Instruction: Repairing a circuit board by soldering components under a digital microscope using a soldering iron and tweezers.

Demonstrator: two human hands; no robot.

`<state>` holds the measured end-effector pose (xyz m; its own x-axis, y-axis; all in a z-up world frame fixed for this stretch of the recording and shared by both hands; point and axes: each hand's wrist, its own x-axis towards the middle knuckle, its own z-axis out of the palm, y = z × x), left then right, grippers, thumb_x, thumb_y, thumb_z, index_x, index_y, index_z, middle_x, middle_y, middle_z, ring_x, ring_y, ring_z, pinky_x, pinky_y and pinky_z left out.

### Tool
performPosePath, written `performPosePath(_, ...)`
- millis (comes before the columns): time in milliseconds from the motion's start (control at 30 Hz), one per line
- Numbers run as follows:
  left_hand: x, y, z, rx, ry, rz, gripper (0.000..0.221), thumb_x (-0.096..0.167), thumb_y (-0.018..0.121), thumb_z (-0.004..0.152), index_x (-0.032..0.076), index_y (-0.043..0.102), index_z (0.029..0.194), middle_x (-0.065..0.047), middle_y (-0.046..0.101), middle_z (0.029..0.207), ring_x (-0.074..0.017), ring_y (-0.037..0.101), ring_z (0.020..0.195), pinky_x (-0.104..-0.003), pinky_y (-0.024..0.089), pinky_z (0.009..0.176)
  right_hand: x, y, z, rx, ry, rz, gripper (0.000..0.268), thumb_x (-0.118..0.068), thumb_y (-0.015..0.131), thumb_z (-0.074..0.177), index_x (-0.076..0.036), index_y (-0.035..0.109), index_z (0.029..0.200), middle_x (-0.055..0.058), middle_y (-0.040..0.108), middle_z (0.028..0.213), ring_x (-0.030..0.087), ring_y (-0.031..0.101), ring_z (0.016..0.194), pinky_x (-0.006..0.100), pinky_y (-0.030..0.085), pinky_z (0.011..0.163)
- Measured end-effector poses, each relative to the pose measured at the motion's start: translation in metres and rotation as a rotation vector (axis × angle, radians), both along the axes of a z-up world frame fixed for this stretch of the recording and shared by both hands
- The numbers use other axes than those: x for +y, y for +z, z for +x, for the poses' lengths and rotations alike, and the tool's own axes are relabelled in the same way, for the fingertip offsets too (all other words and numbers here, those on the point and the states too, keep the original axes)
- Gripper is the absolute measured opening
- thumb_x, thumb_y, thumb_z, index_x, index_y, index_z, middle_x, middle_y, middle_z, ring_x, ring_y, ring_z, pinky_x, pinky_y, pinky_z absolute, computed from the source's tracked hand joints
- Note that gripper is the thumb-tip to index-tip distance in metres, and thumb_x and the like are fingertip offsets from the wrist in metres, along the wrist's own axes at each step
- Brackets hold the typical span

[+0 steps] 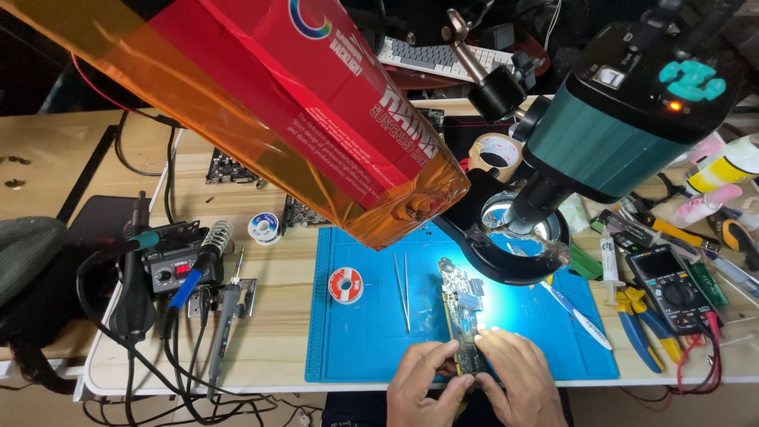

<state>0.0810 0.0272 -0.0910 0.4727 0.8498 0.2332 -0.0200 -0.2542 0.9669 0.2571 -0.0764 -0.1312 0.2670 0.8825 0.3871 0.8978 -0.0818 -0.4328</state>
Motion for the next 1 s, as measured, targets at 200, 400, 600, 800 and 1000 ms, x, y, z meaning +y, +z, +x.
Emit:
performPosePath(200,0.004,-0.007,0.000,-0.015,0.026,0.061,0.047,0.007,0.092,0.087,0.011,0.081,0.132,-0.010,0.078,0.117,-0.0191,0.080,0.090,-0.029,0.071,0.081,0.001,-0.004,0.002,-0.040,0.002,-0.001,0.052,-0.045,0.055,0.108,-0.014,0.066,0.149,0.007,0.070,0.154,0.031,0.065,0.142,0.052,0.051,0.112)
performPosePath(400,0.003,-0.003,0.000,0.002,0.028,0.018,0.047,0.007,0.093,0.085,0.011,0.083,0.131,-0.009,0.079,0.117,-0.0181,0.081,0.090,-0.028,0.071,0.081,-0.001,-0.003,0.001,-0.010,-0.008,-0.049,0.053,-0.045,0.057,0.108,-0.015,0.065,0.150,0.007,0.070,0.154,0.031,0.063,0.143,0.052,0.050,0.113)
performPosePath(600,0.002,-0.005,0.002,0.020,-0.009,-0.001,0.045,0.014,0.093,0.090,0.013,0.082,0.133,-0.008,0.077,0.119,-0.0172,0.081,0.093,-0.028,0.071,0.084,-0.001,-0.001,-0.002,-0.010,-0.020,-0.029,0.051,-0.042,0.055,0.109,-0.013,0.066,0.149,0.008,0.071,0.152,0.031,0.064,0.144,0.053,0.050,0.116)
performPosePath(800,0.002,0.002,0.004,0.009,-0.002,0.002,0.043,0.012,0.092,0.089,0.011,0.083,0.131,-0.008,0.079,0.118,-0.0169,0.082,0.093,-0.027,0.072,0.083,0.000,0.003,0.000,0.004,0.000,-0.036,0.052,-0.043,0.056,0.108,-0.012,0.066,0.149,0.008,0.071,0.152,0.031,0.064,0.143,0.051,0.051,0.115)
performPosePath(1000,0.004,0.004,0.004,0.031,-0.009,-0.008,0.045,0.008,0.093,0.086,0.011,0.083,0.130,-0.008,0.079,0.117,-0.0167,0.082,0.092,-0.027,0.072,0.083,-0.002,0.010,0.002,0.050,-0.022,-0.062,0.054,-0.046,0.059,0.106,-0.015,0.066,0.149,0.006,0.070,0.153,0.029,0.064,0.144,0.050,0.050,0.115)
